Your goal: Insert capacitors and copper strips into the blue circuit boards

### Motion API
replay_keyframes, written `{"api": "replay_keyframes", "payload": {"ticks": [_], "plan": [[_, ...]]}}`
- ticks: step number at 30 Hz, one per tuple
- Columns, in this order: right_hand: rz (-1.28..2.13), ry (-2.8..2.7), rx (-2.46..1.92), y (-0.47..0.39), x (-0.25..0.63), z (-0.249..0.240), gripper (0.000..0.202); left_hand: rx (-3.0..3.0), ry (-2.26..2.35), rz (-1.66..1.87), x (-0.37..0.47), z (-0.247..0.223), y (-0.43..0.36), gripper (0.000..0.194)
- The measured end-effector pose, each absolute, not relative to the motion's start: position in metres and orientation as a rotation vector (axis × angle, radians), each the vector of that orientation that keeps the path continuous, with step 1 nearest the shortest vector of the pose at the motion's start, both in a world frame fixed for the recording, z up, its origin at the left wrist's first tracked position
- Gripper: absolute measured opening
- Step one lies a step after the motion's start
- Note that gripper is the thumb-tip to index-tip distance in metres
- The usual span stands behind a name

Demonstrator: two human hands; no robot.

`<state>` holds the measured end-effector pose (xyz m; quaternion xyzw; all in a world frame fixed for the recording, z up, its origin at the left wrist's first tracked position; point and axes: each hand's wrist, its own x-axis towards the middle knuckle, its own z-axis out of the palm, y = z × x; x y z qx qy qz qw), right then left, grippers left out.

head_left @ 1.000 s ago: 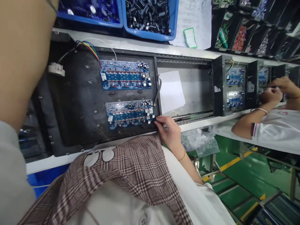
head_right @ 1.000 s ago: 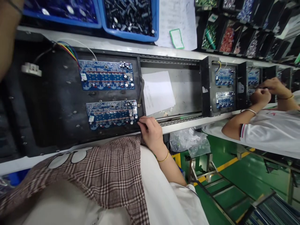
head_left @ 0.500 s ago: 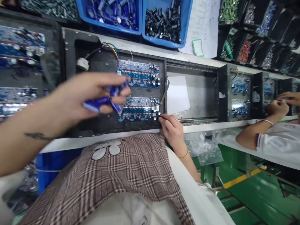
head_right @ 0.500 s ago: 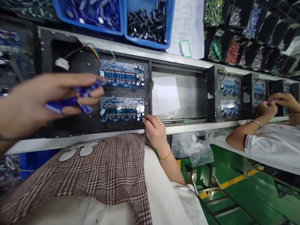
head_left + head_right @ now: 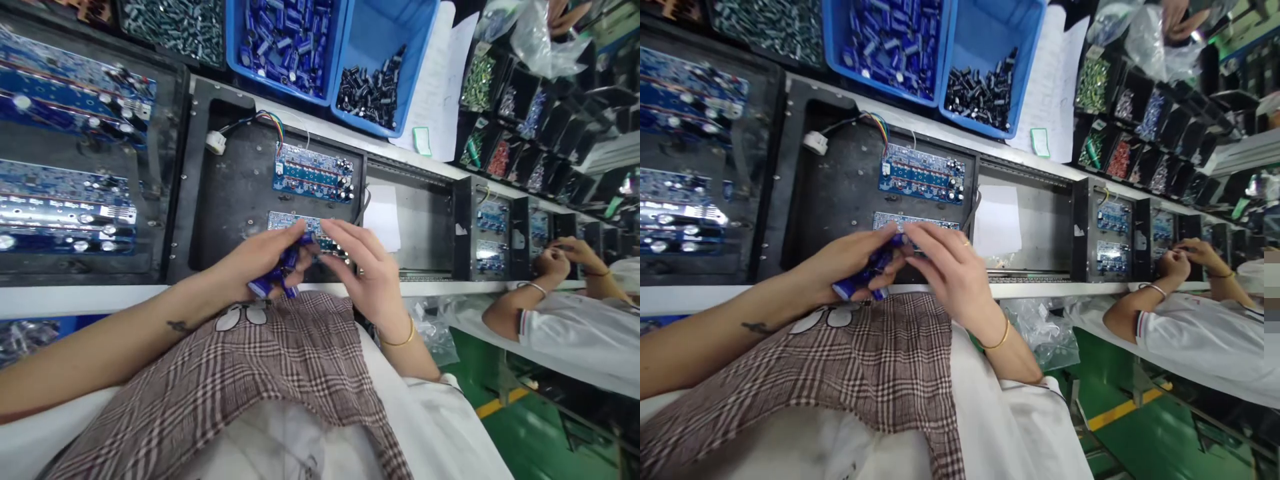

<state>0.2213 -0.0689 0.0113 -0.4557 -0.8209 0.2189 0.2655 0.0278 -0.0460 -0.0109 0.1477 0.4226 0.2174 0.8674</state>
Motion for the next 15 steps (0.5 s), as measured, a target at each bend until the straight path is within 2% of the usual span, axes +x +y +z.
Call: {"api": "replay_keyframes", "payload": {"ticks": [3, 7, 11, 15], "plan": [[0.650, -2.285, -1.181, -0.051, 0.204, 0.010, 0.028, 0.218, 0.902, 0.422, 0.031, -0.010, -0.047, 0.038], [0.508, -2.278, -1.343, -0.009, 0.213, -0.013, 0.018, -0.044, 0.813, 0.290, 0.027, -0.019, -0.051, 0.023], [0.356, -2.413, -1.386, 0.035, 0.223, -0.039, 0.020, -0.045, 0.738, 0.160, 0.024, -0.030, -0.061, 0.013], [0.208, -2.586, -1.365, 0.053, 0.221, -0.051, 0.021, 0.077, 0.756, 0.221, 0.019, -0.030, -0.061, 0.015]]}}
